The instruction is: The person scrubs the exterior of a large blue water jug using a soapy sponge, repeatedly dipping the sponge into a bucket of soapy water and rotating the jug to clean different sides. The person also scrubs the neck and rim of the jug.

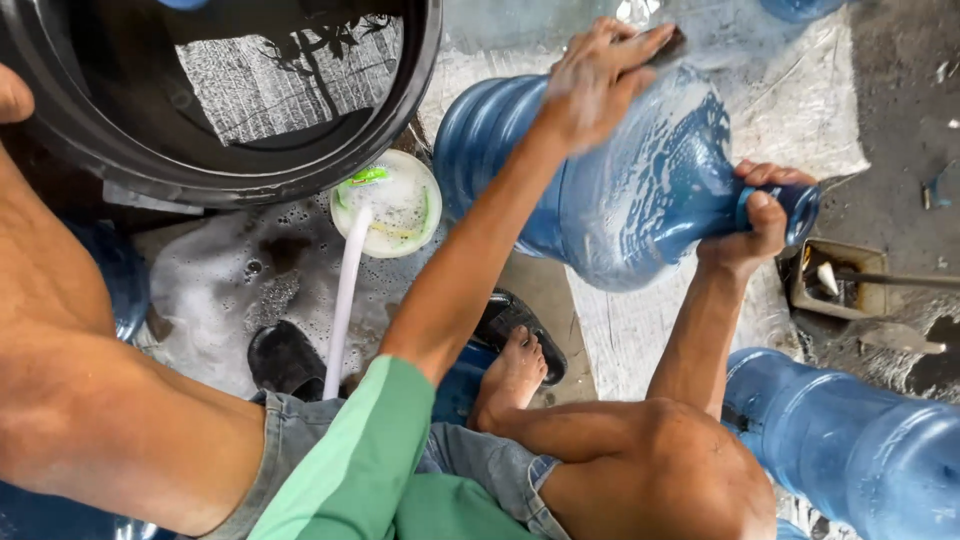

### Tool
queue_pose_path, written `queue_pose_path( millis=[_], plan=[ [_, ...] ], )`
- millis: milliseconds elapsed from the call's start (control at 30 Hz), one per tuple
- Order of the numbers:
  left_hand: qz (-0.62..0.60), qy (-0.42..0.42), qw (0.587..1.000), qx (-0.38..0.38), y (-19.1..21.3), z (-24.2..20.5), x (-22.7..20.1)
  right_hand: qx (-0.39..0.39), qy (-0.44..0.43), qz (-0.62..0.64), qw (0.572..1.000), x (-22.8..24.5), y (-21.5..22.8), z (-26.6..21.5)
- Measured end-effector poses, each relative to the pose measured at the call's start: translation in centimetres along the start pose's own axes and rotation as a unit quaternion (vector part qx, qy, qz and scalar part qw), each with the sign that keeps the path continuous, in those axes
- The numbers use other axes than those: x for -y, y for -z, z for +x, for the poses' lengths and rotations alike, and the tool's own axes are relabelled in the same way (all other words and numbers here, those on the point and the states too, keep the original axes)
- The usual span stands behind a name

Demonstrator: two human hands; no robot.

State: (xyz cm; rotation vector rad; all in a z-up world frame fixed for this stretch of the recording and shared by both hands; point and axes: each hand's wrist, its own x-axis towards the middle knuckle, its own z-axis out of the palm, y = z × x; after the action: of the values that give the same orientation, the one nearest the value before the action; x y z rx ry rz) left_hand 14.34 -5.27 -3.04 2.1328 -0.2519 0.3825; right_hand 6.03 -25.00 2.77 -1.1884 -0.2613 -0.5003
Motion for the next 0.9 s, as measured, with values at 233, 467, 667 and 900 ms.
queue_pose_path(
  millis=[233, 467, 667, 900],
  plan=[
    [-0.116, 0.037, 0.984, -0.13, 1.5, -10.5, -5.3, -0.14, 0.017, -0.054, 0.989, -0.5, -1.1, 1.2],
    [-0.091, 0.079, 0.966, -0.228, 0.4, -11.9, -6.2, -0.051, -0.035, 0.017, 0.998, -0.9, -0.5, 2.3],
    [-0.253, 0.095, 0.959, -0.083, 2.7, -6.9, -1.5, -0.143, 0.076, -0.097, 0.982, -1.0, -3.4, 2.2],
    [-0.169, -0.026, 0.963, -0.207, -4.1, -18.7, -6.6, -0.192, 0.031, -0.123, 0.973, -1.3, -4.7, 3.5]
  ],
)
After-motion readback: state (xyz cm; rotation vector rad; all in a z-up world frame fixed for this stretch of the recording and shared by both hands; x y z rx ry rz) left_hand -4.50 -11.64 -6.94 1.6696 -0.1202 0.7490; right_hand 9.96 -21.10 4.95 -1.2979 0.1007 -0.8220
